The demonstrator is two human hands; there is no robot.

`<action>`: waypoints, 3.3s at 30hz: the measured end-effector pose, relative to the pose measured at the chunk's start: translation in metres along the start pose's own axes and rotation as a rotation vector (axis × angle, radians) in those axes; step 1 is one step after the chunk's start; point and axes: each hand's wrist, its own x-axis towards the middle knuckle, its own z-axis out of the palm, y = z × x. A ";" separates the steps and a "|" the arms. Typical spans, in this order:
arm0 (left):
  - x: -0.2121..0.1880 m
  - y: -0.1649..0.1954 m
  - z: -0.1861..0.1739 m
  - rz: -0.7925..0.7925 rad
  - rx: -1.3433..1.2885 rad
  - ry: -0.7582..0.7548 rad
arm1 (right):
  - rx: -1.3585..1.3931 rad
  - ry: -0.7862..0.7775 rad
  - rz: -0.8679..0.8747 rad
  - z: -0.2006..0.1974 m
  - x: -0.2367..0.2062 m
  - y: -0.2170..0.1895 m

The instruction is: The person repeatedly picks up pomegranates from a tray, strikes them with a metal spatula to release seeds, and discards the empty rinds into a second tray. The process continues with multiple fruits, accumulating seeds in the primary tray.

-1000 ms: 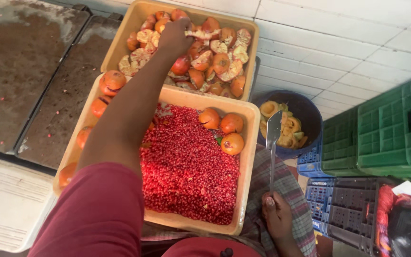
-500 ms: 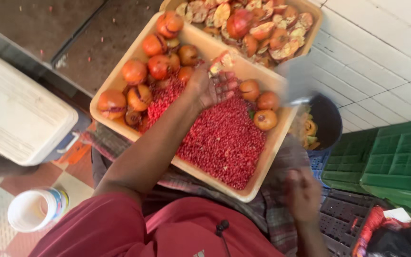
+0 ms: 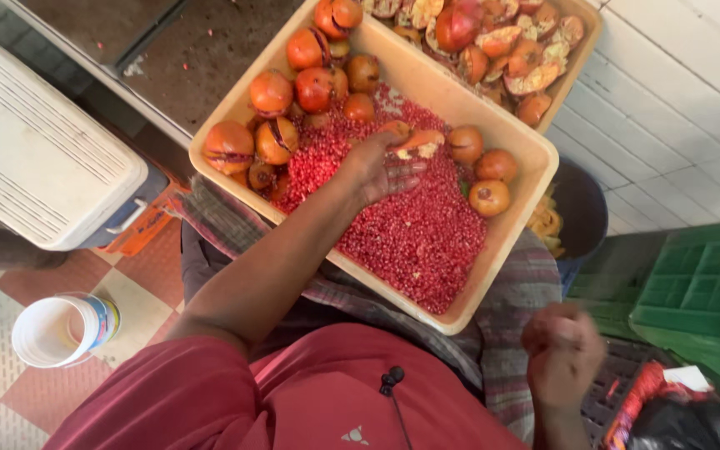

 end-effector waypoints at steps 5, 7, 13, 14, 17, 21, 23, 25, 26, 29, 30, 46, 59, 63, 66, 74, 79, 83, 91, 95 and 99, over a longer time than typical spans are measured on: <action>-0.003 -0.007 0.009 -0.032 -0.047 -0.137 | 0.233 -0.027 0.204 0.015 0.001 -0.002; -0.001 -0.007 0.008 -0.034 -0.074 -0.149 | -0.673 -0.269 0.000 0.016 0.003 -0.005; -0.001 -0.008 -0.006 -0.106 -0.025 -0.036 | 0.357 -0.087 -0.237 0.006 0.001 0.000; -0.003 -0.008 -0.005 -0.098 -0.009 -0.072 | 0.355 -0.117 -0.355 0.004 0.000 0.004; -0.010 -0.009 0.003 -0.068 -0.035 -0.118 | -0.600 -0.189 -0.412 0.002 0.004 0.017; -0.024 -0.001 0.000 -0.099 -0.006 -0.078 | 0.023 -0.037 0.117 0.000 0.002 0.018; -0.026 -0.001 -0.001 -0.117 0.007 -0.013 | 0.637 -0.116 -0.036 0.002 0.001 0.014; -0.026 -0.003 -0.001 -0.102 0.048 -0.039 | 0.477 -0.209 -0.156 0.004 0.003 0.010; -0.026 -0.005 -0.001 -0.082 0.073 -0.088 | 0.009 -0.258 -0.174 0.005 0.006 0.009; -0.030 -0.008 -0.004 -0.031 0.113 -0.087 | -0.539 -0.199 -0.085 0.004 0.005 0.008; -0.031 -0.008 -0.006 -0.006 0.119 -0.045 | -0.565 -0.165 -0.041 0.001 0.002 0.007; 0.051 0.046 0.080 0.227 0.434 -0.220 | 0.380 0.072 0.194 0.007 -0.007 0.027; 0.030 0.181 -0.061 0.366 1.843 0.772 | 0.409 0.010 0.289 0.014 -0.039 0.036; 0.020 0.168 -0.066 0.472 1.907 0.795 | 0.418 -0.101 0.306 0.023 -0.034 0.031; 0.017 0.144 -0.054 0.355 2.128 0.735 | 0.402 -0.104 0.318 0.030 -0.029 0.025; 0.000 0.131 -0.054 0.412 2.198 0.575 | 0.275 -0.110 0.247 0.026 -0.031 0.008; 0.012 0.122 -0.057 1.394 1.522 -0.027 | 0.308 -0.092 0.264 0.034 -0.029 0.012; 0.044 0.119 -0.045 1.028 1.550 -0.022 | 0.305 -0.097 0.253 0.037 -0.024 0.015; 0.092 0.087 -0.025 0.232 2.192 0.364 | 0.255 -0.067 0.241 0.029 -0.035 0.020; 0.083 0.097 -0.021 0.129 2.126 0.287 | 0.361 -0.069 0.227 0.022 -0.044 0.028; 0.045 0.109 -0.028 0.381 1.965 0.175 | 0.389 -0.087 0.137 0.011 -0.037 0.024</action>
